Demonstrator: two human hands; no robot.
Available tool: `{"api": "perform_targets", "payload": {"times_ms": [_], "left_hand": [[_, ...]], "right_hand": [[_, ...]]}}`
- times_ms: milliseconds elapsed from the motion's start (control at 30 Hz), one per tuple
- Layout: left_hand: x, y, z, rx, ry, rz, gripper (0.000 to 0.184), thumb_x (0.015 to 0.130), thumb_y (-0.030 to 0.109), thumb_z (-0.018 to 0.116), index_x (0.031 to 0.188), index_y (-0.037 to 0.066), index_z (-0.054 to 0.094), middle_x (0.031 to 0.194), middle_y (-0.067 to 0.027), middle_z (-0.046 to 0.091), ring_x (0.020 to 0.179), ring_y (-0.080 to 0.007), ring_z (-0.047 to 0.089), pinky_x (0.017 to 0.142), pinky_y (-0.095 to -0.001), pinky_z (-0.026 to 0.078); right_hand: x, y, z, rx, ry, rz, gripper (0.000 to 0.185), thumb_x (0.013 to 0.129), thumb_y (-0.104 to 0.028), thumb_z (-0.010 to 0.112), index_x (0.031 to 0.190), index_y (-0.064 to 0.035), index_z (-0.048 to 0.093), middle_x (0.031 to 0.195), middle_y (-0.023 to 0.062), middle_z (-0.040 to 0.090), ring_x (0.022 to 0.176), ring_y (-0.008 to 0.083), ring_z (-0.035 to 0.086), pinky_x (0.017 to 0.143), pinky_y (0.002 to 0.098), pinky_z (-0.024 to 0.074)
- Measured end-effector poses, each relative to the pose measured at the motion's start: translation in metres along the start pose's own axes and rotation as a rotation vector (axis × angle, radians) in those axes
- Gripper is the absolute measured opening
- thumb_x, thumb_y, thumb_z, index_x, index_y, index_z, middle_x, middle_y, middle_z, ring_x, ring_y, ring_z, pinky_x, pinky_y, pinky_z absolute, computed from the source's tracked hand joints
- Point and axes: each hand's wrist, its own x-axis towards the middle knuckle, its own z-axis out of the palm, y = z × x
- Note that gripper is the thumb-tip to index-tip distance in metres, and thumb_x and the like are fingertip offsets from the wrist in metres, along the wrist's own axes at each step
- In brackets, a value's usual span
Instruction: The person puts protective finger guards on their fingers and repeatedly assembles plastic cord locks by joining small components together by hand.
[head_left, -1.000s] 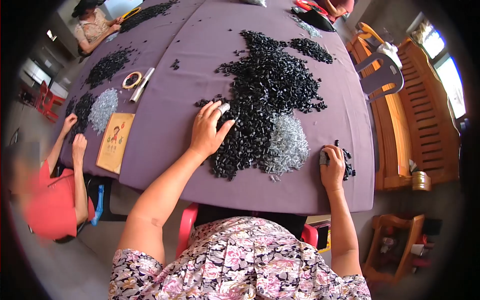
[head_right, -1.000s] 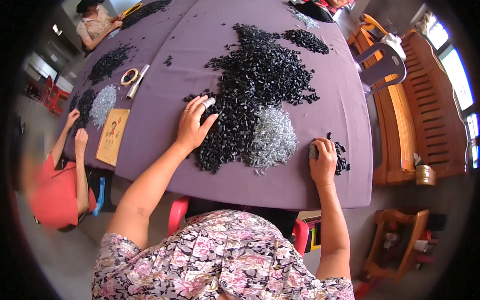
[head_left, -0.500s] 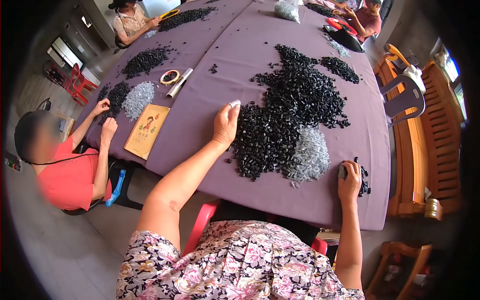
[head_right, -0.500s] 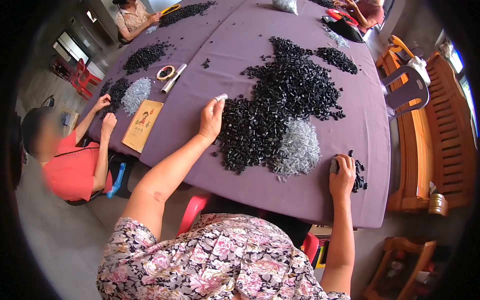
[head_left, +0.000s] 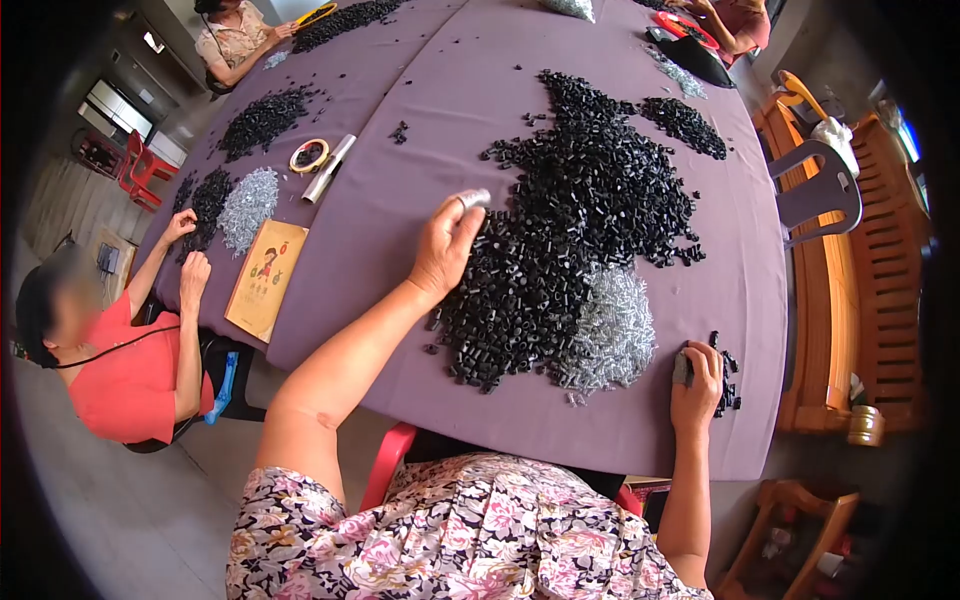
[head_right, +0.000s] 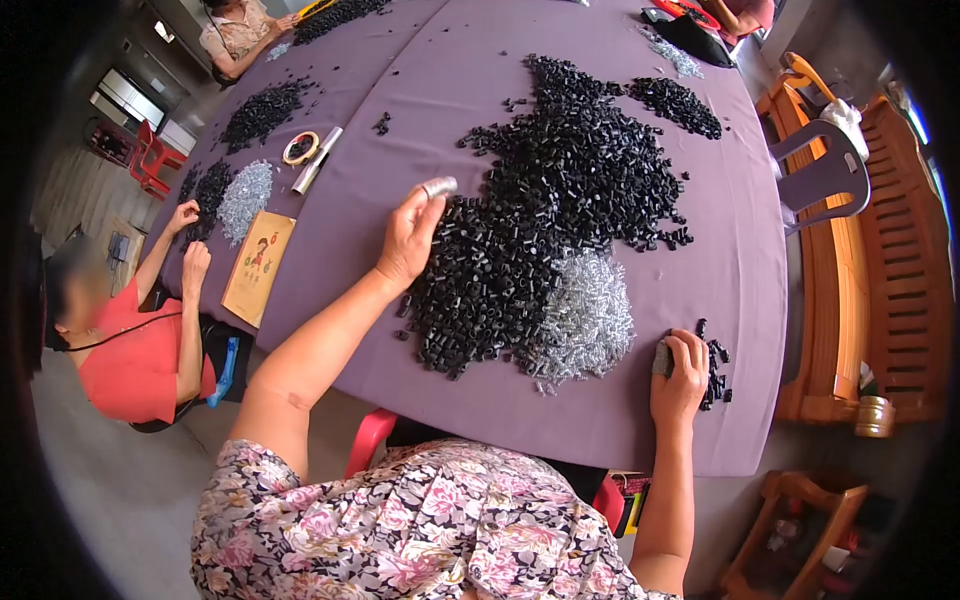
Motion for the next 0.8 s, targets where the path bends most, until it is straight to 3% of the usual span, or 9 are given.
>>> {"api": "perform_targets", "payload": {"times_ms": [33,133,233,333,500,600,800], "left_hand": [[0.012,-0.004,-0.002,-0.044,0.034,-0.044,0.036,0.104,0.028,0.059,0.122,-0.002,0.066,0.110,-0.0078,0.070,0.097,-0.0129,0.062,0.086,-0.0285,0.049],[0.053,-0.033,-0.002,0.083,0.024,-0.122,0.042,0.103,0.036,0.060,0.120,-0.002,0.066,0.117,-0.0154,0.069,0.106,-0.0255,0.066,0.092,-0.0343,0.049],[0.097,-0.056,0.009,0.244,0.007,-0.040,0.049,0.101,0.043,0.059,0.119,-0.002,0.066,0.120,-0.0186,0.068,0.111,-0.0326,0.065,0.097,-0.0392,0.049],[0.130,-0.074,0.033,0.434,0.024,0.055,0.052,0.099,0.046,0.059,0.121,-0.001,0.066,0.125,-0.0197,0.066,0.118,-0.0367,0.062,0.102,-0.0429,0.048],[0.152,-0.081,0.086,0.440,-0.099,0.096,0.064,0.097,0.055,0.058,0.134,0.003,0.059,0.143,-0.0189,0.055,0.131,-0.0366,0.053,0.109,-0.0446,0.043],[0.151,-0.073,0.106,0.399,-0.212,0.138,0.056,0.100,0.048,0.058,0.135,0.005,0.060,0.142,-0.0168,0.057,0.132,-0.0342,0.054,0.111,-0.0402,0.042],[0.135,-0.064,0.094,0.296,-0.244,0.133,0.040,0.094,0.034,0.068,0.121,0.004,0.064,0.124,-0.0150,0.064,0.114,-0.0350,0.062,0.098,-0.0417,0.050]], "right_hand": [[-0.001,0.001,0.001,-0.002,0.001,0.001,0.030,0.075,0.005,0.063,0.104,0.0003,0.064,0.115,0.0157,0.066,0.110,0.0384,0.061,0.099,0.0476,0.0485],[-0.001,0.000,0.002,-0.015,-0.004,0.004,0.030,0.074,0.006,0.063,0.104,-0.0004,0.064,0.115,0.0145,0.066,0.111,0.0378,0.061,0.099,0.0474,0.0486],[0.000,-0.002,0.001,-0.025,-0.018,0.024,0.032,0.073,0.007,0.062,0.104,-0.0005,0.065,0.116,0.0135,0.066,0.113,0.0380,0.061,0.100,0.0475,0.0482],[0.001,-0.001,0.001,-0.034,-0.004,0.010,0.023,0.080,0.006,0.064,0.103,0.0009,0.065,0.114,0.0147,0.067,0.109,0.0365,0.062,0.097,0.0457,0.0488],[0.003,-0.002,-0.002,-0.021,-0.016,0.019,0.027,0.076,0.007,0.062,0.103,0.0014,0.065,0.115,0.0155,0.067,0.110,0.0376,0.062,0.098,0.0457,0.0487],[0.004,-0.002,0.000,-0.023,-0.023,0.022,0.029,0.076,0.008,0.061,0.104,0.0012,0.065,0.115,0.0160,0.066,0.110,0.0378,0.062,0.098,0.0457,0.0485],[0.003,-0.001,-0.001,-0.011,-0.019,0.021,0.031,0.075,0.009,0.060,0.104,0.0011,0.064,0.115,0.0163,0.066,0.111,0.0377,0.061,0.099,0.0457,0.0480]]}}
